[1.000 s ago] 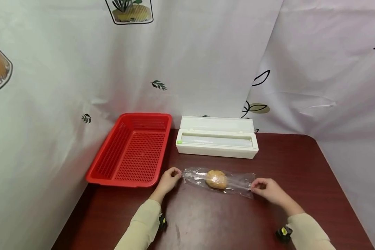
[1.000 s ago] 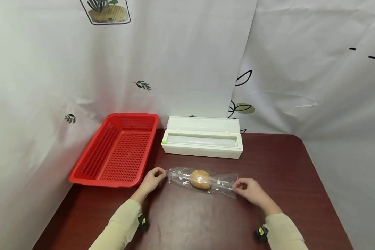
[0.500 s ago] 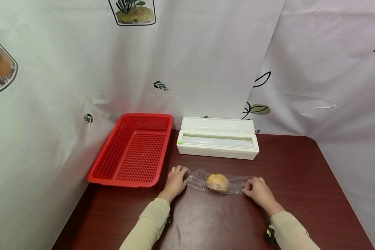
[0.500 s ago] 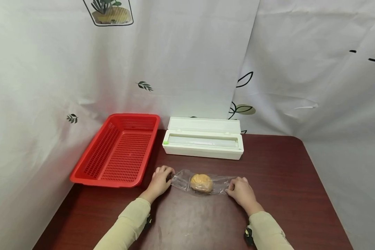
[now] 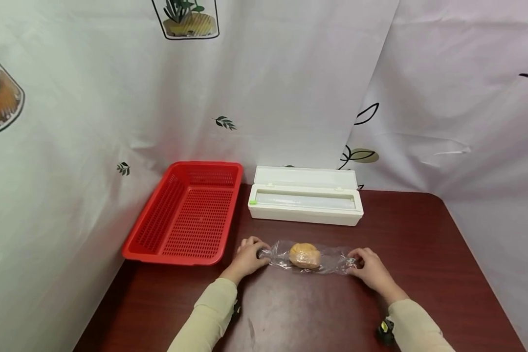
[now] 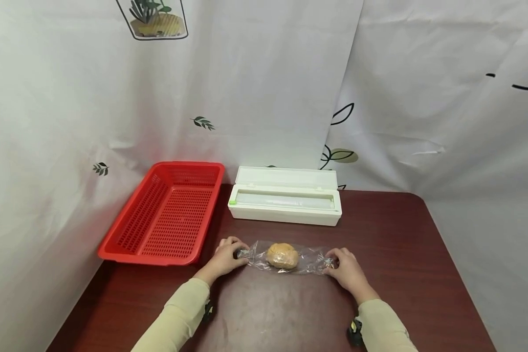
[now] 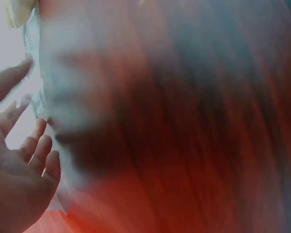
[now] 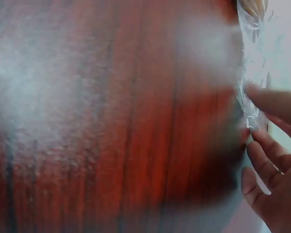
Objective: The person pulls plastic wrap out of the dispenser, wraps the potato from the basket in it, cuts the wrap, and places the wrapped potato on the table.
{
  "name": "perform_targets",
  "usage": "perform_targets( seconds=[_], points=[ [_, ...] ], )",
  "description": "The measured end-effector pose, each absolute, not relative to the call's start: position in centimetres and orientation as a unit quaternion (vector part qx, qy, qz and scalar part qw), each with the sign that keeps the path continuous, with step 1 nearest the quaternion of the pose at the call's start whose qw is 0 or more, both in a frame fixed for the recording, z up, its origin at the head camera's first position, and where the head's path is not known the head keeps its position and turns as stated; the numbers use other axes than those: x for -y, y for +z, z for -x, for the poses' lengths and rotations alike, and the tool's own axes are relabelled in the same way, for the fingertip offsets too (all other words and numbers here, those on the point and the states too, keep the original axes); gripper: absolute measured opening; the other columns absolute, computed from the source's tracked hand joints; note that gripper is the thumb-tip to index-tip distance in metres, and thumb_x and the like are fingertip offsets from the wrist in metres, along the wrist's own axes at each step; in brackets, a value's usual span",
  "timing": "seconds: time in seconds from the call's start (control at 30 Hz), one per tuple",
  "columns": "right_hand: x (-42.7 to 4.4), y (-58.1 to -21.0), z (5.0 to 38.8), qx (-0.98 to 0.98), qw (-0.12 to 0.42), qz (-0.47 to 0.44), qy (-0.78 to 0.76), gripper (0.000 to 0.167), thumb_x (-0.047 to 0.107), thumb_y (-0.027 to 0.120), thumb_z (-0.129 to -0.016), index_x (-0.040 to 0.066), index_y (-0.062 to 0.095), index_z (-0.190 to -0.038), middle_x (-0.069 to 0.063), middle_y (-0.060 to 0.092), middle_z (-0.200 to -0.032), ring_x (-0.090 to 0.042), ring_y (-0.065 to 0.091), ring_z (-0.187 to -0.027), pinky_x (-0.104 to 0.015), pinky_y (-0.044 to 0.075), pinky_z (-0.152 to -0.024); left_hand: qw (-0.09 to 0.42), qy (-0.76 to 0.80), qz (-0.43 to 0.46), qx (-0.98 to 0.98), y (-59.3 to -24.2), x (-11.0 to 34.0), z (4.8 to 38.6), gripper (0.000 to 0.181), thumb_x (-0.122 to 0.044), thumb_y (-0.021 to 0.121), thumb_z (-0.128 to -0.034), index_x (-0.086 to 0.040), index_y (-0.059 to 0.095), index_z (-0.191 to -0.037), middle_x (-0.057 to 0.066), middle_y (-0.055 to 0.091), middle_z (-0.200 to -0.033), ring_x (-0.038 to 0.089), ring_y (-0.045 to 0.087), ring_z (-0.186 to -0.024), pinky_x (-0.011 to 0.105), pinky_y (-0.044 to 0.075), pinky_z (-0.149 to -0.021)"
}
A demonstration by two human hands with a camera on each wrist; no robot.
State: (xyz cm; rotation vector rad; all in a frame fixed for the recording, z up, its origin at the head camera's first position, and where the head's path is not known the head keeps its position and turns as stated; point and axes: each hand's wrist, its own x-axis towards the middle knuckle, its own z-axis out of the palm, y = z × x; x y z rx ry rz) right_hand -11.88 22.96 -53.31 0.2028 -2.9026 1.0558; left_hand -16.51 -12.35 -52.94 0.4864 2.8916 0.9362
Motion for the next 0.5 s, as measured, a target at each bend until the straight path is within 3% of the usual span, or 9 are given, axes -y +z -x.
perform_targets(
  seconds=[0.13, 0.27, 0.4, 0.5],
  points=[
    [-22.6, -52.9, 11.2, 0.948, -0.028, -0.053, 0.312, 0.011, 0.007, 0.072, -0.076, 0.013, 0.063, -0.075, 0.003, 0.048, -0.07, -0.012, 0.045, -0.063, -0.029, 0.038, -0.058, 0.033, 0.349, -0.138, -0.926, -52.5, 11.8, 17.0, 0.013, -0.017, 0.072, -0.0788, -0.012, 0.063, -0.087, 0.002, 0.057, -0.084, 0.019, 0.051, -0.078, 0.034, 0.041, -0.069],
    [-22.0, -52.5, 9.9, 0.953, -0.059, -0.051, 0.293, 0.013, 0.011, 0.07, -0.078, 0.017, 0.061, -0.071, 0.007, 0.046, -0.061, -0.008, 0.041, -0.055, -0.025, 0.035, -0.053, 0.117, 0.502, -0.026, -0.857, -51.8, 11.2, 18.3, 0.025, -0.011, 0.07, -0.0796, -0.004, 0.053, -0.096, 0.004, 0.057, -0.072, 0.012, 0.055, -0.06, 0.026, 0.042, -0.051],
    [-21.1, -52.8, 8.1, 0.949, -0.058, -0.117, 0.287, 0.01, 0.018, 0.071, -0.08, 0.02, 0.064, -0.073, 0.013, 0.046, -0.058, -0.001, 0.039, -0.051, -0.022, 0.035, -0.049, 0.168, 0.657, 0.119, -0.725, -51.4, 10.1, 19.7, 0.028, -0.005, 0.062, -0.0822, -0.003, 0.041, -0.101, 0.005, 0.055, -0.075, 0.01, 0.058, -0.059, 0.02, 0.042, -0.048],
    [-19.9, -52.9, 6.6, 0.94, -0.059, -0.175, 0.288, 0.007, 0.022, 0.071, -0.08, 0.02, 0.065, -0.076, 0.017, 0.045, -0.059, 0.003, 0.039, -0.051, -0.02, 0.035, -0.047, 0.159, 0.726, 0.14, -0.655, -51.2, 8.9, 20.5, 0.034, -0.001, 0.057, -0.0854, 0.0, 0.036, -0.113, 0.01, 0.058, -0.082, 0.011, 0.062, -0.066, 0.02, 0.048, -0.054]
  ],
)
